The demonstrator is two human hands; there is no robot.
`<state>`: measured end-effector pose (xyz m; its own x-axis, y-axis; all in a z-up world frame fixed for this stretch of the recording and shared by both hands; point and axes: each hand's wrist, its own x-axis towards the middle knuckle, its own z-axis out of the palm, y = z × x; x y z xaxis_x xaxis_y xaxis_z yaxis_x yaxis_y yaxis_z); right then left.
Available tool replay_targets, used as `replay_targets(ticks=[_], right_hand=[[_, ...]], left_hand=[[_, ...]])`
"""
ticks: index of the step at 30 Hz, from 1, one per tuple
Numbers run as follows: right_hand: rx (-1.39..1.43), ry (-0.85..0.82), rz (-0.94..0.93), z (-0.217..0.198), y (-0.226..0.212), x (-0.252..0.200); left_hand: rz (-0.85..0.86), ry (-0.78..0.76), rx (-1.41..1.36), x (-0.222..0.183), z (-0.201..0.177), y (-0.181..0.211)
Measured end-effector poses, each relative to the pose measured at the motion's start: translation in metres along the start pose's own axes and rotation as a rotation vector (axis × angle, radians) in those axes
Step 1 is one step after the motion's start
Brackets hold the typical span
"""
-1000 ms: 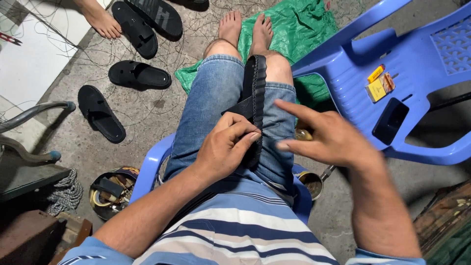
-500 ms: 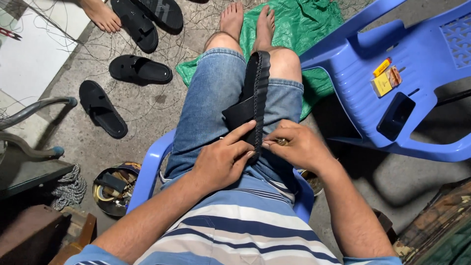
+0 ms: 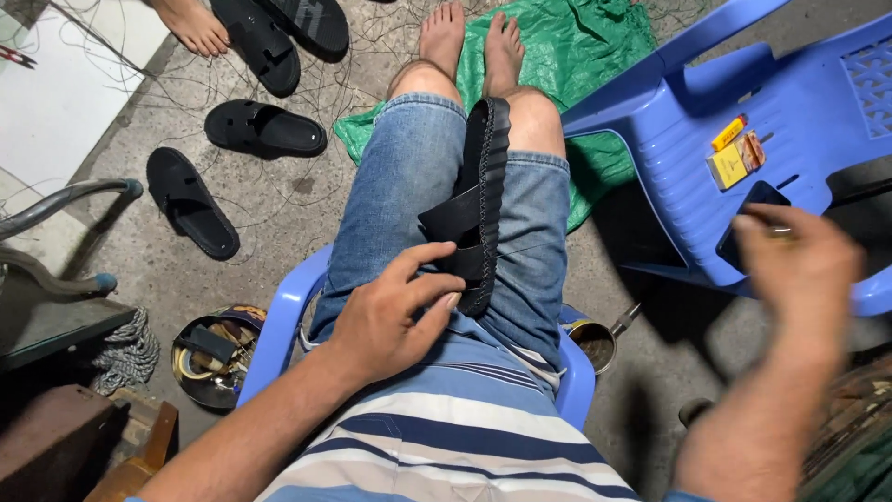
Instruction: Hand-stitching the sole of a black sandal using a needle and thread.
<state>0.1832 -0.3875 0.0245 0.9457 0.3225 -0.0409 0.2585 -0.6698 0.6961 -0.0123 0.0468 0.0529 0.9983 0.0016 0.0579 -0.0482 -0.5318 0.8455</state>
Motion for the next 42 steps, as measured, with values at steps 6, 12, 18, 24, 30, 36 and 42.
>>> replay_targets(ticks=[6, 12, 18, 24, 30, 36, 42], right_hand=[[1.374, 0.164, -0.226, -0.167, -0.147, -0.024], [1.508, -0.06, -0.261, -0.162, -0.185, -0.02], [1.881, -0.304, -0.121, -0.166, -0.182, -0.01], [1.997, -0.408, -0.09, -0.168, -0.183, -0.008], [2.068, -0.316, -0.18, -0.169, -0.185, -0.012], [2.003, -0.185, -0.292, -0.176, -0.189, -0.012], [1.914, -0.066, -0.294, -0.179, -0.19, -0.014]], left_hand=[[-0.235, -0.293, 0.199, 0.003, -0.002, -0.008], [-0.161, -0.507, 0.371, 0.011, -0.014, 0.006], [0.41, -0.661, -0.706, 0.014, -0.065, 0.046], [-0.578, -0.255, -1.321, -0.02, 0.003, -0.007], [-0.869, -0.176, -0.887, -0.011, 0.029, -0.033], [-0.926, -0.253, -0.818, -0.009, 0.028, -0.037], [-0.926, -0.25, -0.63, -0.014, 0.033, -0.046]])
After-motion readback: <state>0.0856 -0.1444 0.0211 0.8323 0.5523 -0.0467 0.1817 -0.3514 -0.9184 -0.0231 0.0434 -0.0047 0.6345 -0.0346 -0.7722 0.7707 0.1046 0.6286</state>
